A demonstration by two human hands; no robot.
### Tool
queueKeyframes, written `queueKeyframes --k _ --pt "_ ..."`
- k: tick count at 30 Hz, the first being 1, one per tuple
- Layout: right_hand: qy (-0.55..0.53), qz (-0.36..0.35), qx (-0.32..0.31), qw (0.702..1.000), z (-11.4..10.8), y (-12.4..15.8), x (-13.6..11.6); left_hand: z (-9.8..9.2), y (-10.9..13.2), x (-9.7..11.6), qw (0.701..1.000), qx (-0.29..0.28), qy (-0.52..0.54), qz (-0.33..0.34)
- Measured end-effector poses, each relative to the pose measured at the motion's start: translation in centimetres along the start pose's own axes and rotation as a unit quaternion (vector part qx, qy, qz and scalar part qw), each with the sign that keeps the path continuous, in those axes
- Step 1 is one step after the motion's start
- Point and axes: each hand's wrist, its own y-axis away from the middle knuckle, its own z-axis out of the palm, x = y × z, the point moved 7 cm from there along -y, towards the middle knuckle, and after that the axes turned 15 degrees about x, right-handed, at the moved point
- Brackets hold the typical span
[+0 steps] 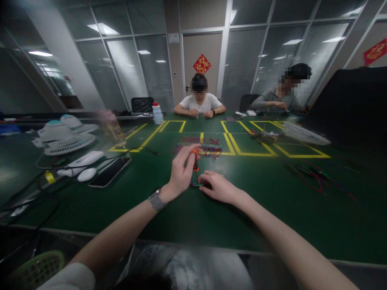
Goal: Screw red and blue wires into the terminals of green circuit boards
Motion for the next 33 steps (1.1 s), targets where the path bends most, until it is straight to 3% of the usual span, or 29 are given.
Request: queueKeyframes --k 9,18,24,33 --pt "-0.001 0.012 0.013 1.0 0.1 -0.1 -0.1 -0.1 0.2 -0.5 0.999 0.002 -0.038 -0.007" --pt "0.002 0.035 0.013 0.999 0.2 -0.3 -0.1 -0.2 0.2 -2.5 0.998 0.006 -0.023 -0.062" --pt "-0.016 0.039 0.023 0.999 0.4 -0.2 0.2 -0.5 0.0 -1.9 0.999 0.016 -0.043 -0.02" --pt "-0.045 0.039 0.056 0.997 1.0 -0.3 0.8 -0.3 -0.1 -1.6 0.999 0.006 -0.011 -0.036"
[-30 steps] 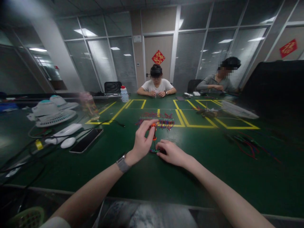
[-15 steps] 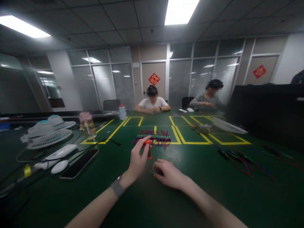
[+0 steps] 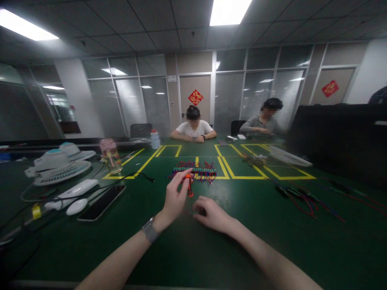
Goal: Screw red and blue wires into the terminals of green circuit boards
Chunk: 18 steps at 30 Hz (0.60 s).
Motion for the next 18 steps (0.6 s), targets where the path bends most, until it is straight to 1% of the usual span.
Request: queueKeyframes --k 5,9,11,13,16,18 --pt "-0.005 0.001 0.006 1.0 -0.05 0.04 0.26 -0.29 -0.18 0.59 0.999 0.011 -0.026 0.024" --pt "-0.021 0.011 0.007 1.0 -0.15 -0.05 0.2 0.16 -0.19 0.29 1.0 -0.021 0.009 0.003" --pt "-0.029 0.022 0.009 0.999 -0.21 -0.12 0.2 0.3 -0.21 0.02 0.999 -0.027 0.024 -0.01" --pt "-0.034 0.032 0.012 0.999 -0.24 -0.18 0.22 0.21 -0.26 -0.06 1.0 -0.019 0.017 -0.011" --pt "-0.039 0.04 0.019 0.998 -0.31 -0.22 0.25 -0.18 -0.36 0.32 1.0 0.005 -0.013 0.007" --pt "-0.041 0.041 0.022 0.998 -0.36 -0.23 0.27 -0.21 -0.39 0.45 1.0 0.006 -0.018 0.003"
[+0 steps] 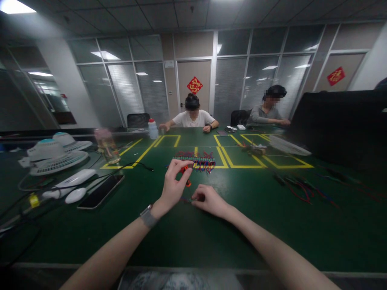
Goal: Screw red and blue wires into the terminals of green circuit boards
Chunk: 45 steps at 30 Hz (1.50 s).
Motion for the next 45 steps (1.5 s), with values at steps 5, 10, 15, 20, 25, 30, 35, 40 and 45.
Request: queueKeyframes --k 5,10,15,20,25,30,35,40,45 --pt "-0.007 -0.001 0.0 1.0 0.0 0.0 0.2 0.7 0.1 -0.4 0.996 -0.039 0.067 -0.053" --pt "-0.007 -0.004 0.001 1.0 0.1 0.0 0.5 0.1 -0.3 -0.1 0.999 -0.004 0.036 -0.029" --pt "-0.008 0.0 -0.001 1.0 0.0 0.0 0.4 0.3 -0.4 -0.3 0.998 -0.024 0.036 -0.037" --pt "-0.005 0.011 -0.004 1.0 -0.1 0.0 0.3 1.0 -0.2 -1.5 0.988 -0.049 0.101 -0.104" --pt "0.011 0.01 0.0 1.0 -0.1 0.0 0.3 0.1 -0.7 -0.7 0.999 -0.008 0.016 -0.047" --pt "0.013 0.003 0.005 1.0 -0.1 0.0 0.3 0.5 -0.7 -0.8 0.994 -0.038 0.071 -0.073" --pt "0.006 0.007 -0.013 1.0 -0.4 -0.1 0.2 0.2 -0.7 -0.9 0.995 -0.016 0.068 -0.077" --pt "-0.001 0.011 -0.021 1.0 -0.4 -0.2 0.3 0.2 -0.9 -0.8 0.995 -0.018 0.063 -0.072" --pt "0.006 0.011 -0.013 1.0 -0.4 -0.1 0.3 0.8 -0.6 -1.1 0.985 -0.04 0.119 -0.117"
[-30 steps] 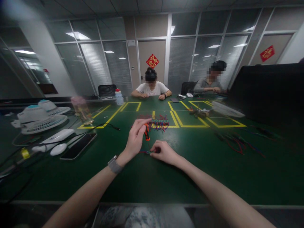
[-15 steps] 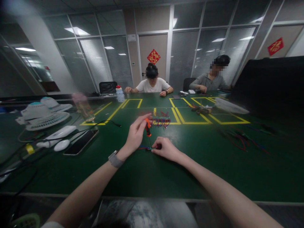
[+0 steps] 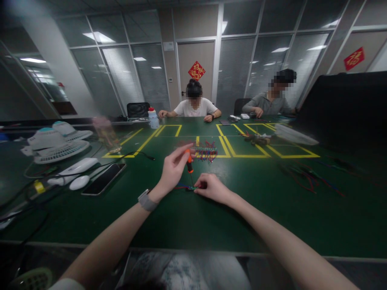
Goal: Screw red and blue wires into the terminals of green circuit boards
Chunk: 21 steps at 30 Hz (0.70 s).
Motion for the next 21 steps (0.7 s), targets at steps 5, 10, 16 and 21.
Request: queueKeyframes --k 5,10,16,21 --pt "0.005 -0.004 0.002 1.0 0.0 0.0 -0.1 -0.7 -0.1 0.5 0.996 0.042 -0.067 0.043" --pt "-0.016 -0.001 -0.008 1.0 0.0 0.0 -0.1 -0.2 -0.3 -0.9 0.999 -0.005 0.018 -0.033" --pt "-0.012 0.004 0.004 1.0 0.1 0.0 0.1 -0.6 -0.1 0.0 0.998 0.026 -0.044 0.028" --pt "-0.013 0.006 0.009 1.0 0.1 0.1 0.4 -0.2 0.1 0.4 0.998 0.002 -0.048 0.044"
